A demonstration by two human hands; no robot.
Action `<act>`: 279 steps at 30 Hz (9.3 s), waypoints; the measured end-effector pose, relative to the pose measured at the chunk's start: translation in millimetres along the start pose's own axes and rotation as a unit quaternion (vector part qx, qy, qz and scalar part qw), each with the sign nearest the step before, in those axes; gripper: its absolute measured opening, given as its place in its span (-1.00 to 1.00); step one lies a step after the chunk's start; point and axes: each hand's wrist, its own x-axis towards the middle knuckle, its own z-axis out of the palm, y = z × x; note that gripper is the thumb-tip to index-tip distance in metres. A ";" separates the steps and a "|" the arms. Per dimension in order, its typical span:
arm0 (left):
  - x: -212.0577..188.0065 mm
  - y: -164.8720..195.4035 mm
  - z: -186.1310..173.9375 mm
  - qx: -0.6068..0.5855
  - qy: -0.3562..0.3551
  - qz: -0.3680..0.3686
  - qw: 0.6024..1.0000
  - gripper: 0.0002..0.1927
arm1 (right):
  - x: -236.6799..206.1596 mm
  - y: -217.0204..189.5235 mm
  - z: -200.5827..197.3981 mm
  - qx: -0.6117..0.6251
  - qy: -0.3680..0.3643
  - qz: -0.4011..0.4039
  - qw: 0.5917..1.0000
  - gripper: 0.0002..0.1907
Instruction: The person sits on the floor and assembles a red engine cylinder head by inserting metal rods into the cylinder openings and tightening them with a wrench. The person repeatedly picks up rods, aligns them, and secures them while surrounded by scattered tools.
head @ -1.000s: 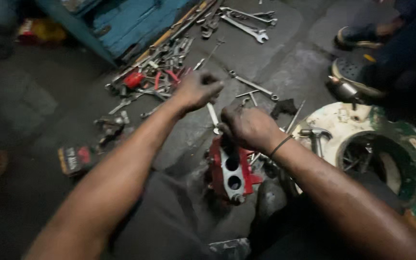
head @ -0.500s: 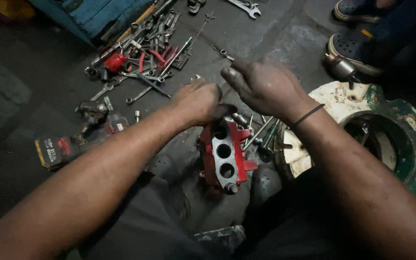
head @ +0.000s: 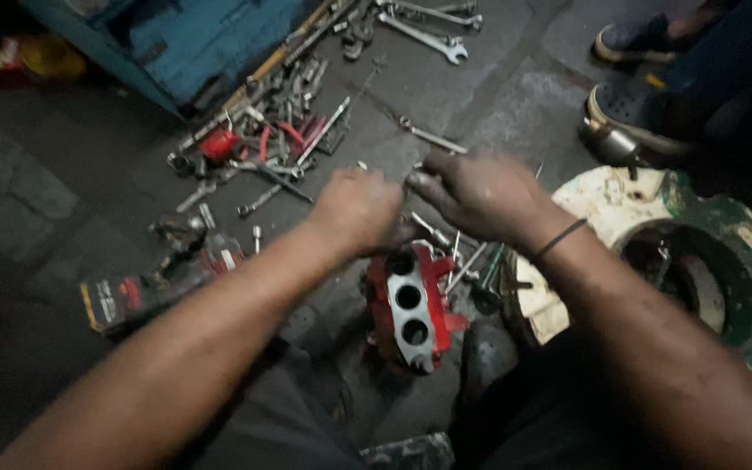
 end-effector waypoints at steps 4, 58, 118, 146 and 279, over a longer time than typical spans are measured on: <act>1.0 -2.3 12.9 0.036 -0.043 0.053 0.997 -0.81 | 1.8 3.0 6.9 0.022 0.013 -0.024 0.999 -0.60; 17.7 -39.0 -25.3 -0.094 -0.129 -0.217 0.963 -0.61 | -10.2 1.8 62.1 0.028 0.053 -0.118 0.991 -0.52; 15.8 -27.9 -37.2 -0.118 -0.117 -0.214 0.963 -0.62 | 0.9 13.8 79.7 -0.005 0.011 -0.089 0.996 -0.42; 29.8 -46.9 -86.4 -0.036 0.466 -0.369 0.803 0.11 | 10.4 -1.9 80.1 -0.043 -0.055 0.016 0.997 -0.45; -15.0 0.1 -0.3 -0.080 -0.241 -0.162 0.953 -0.05 | -2.5 -11.0 44.5 -0.066 -0.109 -0.018 0.992 -0.57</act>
